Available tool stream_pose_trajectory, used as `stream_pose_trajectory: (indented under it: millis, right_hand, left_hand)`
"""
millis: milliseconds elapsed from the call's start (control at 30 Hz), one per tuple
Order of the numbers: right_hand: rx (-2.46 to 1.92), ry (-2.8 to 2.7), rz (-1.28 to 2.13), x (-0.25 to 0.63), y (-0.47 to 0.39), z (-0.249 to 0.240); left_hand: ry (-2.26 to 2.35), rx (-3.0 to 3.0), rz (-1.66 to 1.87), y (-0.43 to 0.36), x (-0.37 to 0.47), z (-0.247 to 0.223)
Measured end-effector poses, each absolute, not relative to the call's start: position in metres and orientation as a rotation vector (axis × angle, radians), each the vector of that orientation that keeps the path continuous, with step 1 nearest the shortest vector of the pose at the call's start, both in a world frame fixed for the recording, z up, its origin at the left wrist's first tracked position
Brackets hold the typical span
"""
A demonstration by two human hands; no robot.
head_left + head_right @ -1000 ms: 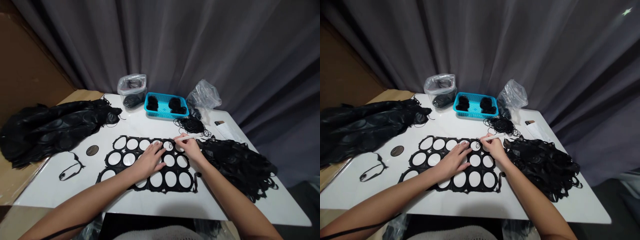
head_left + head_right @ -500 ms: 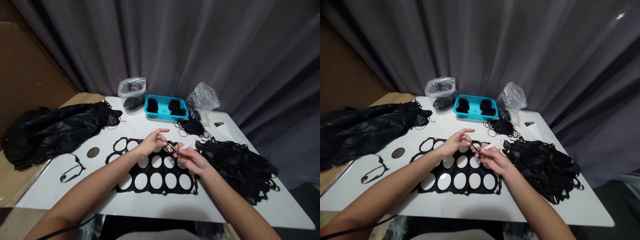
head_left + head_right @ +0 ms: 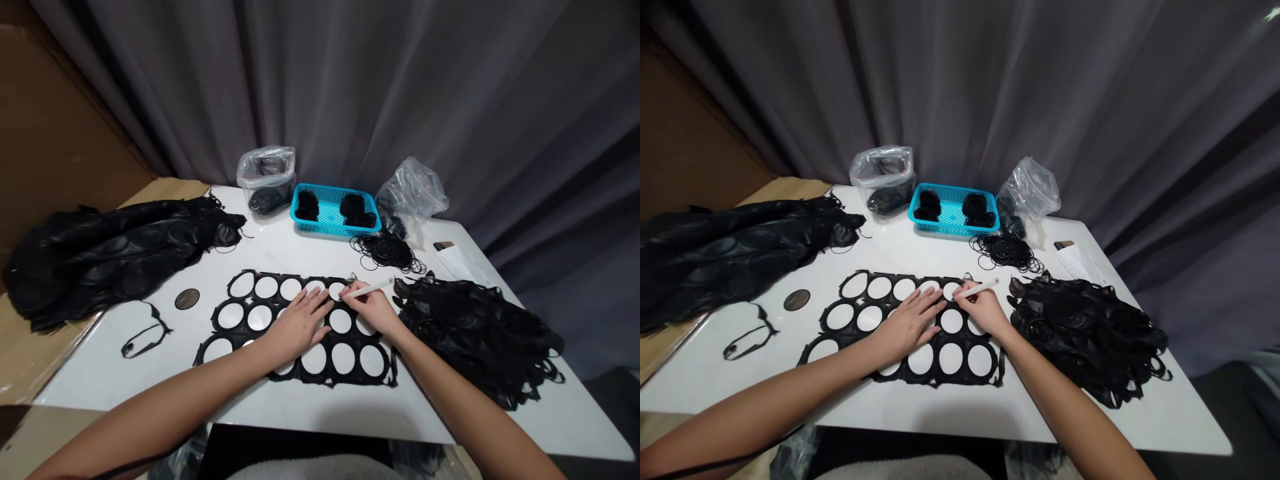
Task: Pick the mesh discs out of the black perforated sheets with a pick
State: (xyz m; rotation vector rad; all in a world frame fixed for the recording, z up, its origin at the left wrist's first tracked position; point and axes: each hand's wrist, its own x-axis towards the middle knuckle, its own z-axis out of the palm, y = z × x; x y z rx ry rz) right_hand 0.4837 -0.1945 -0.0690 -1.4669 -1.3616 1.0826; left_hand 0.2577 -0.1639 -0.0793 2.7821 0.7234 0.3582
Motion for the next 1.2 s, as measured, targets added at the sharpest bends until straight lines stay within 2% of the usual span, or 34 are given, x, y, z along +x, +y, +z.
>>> stream_pose_trajectory:
  millis: [200,633,967,1100,1200]
  right_hand:
    - [-1.496,-1.500,0.967,0.480,-0.194,-0.072]
    - [-1.508,-1.559,0.941,0.483,-0.192,-0.073]
    - [-1.481,-2.093,0.258,0.477,-0.195,-0.074]
    - [-1.837,-1.689,-0.033,0.520,-0.176,-0.060]
    - [-1.933,-1.444,0.031,0.549,-0.172,-0.051]
  left_hand:
    - [0.748,2.796,0.342,-0.162,0.259,-0.080]
    - [0.749,2.807,0.371,-0.163,0.258,-0.083]
    - [0.844,2.771,0.343,-0.164,0.258,-0.078]
    - [0.844,2.765,0.333,-0.162,0.255,-0.079]
    - [0.838,2.782,0.310,-0.158,0.255,-0.077]
